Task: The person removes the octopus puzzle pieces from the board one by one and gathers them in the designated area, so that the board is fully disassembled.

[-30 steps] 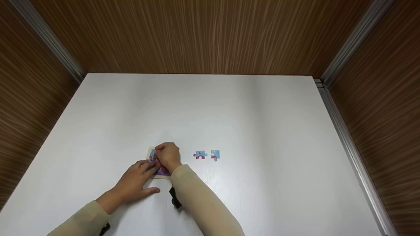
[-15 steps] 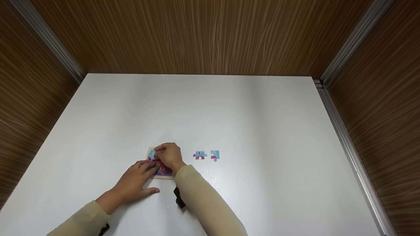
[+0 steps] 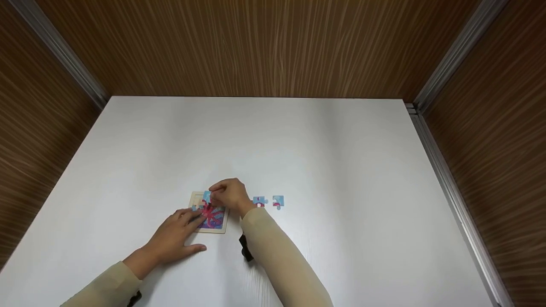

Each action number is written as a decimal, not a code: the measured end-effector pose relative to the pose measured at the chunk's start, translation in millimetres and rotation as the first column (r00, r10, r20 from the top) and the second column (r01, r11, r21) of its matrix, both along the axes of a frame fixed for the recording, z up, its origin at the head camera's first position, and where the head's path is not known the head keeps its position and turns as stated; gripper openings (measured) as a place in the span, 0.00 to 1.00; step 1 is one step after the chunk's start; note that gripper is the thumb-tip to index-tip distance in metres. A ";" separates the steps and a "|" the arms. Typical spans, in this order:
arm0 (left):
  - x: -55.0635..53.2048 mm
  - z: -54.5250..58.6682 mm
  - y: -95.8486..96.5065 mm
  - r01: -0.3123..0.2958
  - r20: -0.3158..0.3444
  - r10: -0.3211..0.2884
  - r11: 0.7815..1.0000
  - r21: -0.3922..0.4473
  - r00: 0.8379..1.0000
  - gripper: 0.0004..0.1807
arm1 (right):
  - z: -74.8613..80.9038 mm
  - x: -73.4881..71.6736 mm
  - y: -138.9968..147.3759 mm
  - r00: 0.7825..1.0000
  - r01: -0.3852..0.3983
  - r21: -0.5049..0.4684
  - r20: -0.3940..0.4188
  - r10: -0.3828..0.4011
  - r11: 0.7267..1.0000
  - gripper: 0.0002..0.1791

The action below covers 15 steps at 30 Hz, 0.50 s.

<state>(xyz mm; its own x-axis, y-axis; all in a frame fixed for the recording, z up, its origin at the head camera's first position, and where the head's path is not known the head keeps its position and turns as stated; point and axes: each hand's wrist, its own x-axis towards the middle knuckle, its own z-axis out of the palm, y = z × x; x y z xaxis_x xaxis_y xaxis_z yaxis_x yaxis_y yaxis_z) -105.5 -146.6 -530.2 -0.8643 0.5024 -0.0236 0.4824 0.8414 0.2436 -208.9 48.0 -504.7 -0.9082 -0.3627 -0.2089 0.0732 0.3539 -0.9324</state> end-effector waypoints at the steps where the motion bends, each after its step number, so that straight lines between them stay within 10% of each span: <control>1: 0.2 0.1 -0.2 0.000 -0.003 0.000 1.000 -0.002 1.000 0.45 | 0.5 -0.7 2.5 1.000 -0.002 -0.010 0.009 0.002 1.000 0.08; 15: 0.6 -0.3 0.8 -0.015 0.015 0.015 1.000 -0.022 1.000 0.46 | 3.1 -6.3 31.6 0.999 -0.043 0.059 0.002 0.043 0.997 0.08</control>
<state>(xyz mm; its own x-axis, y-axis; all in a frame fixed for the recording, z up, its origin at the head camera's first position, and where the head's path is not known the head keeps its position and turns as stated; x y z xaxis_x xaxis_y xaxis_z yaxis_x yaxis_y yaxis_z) -104.9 -145.8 -530.5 -0.8713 0.4885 -0.0473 0.4661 0.8537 0.2321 -215.2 79.6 -501.6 -0.8916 -0.3889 -0.2321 0.0576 0.4109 -0.9099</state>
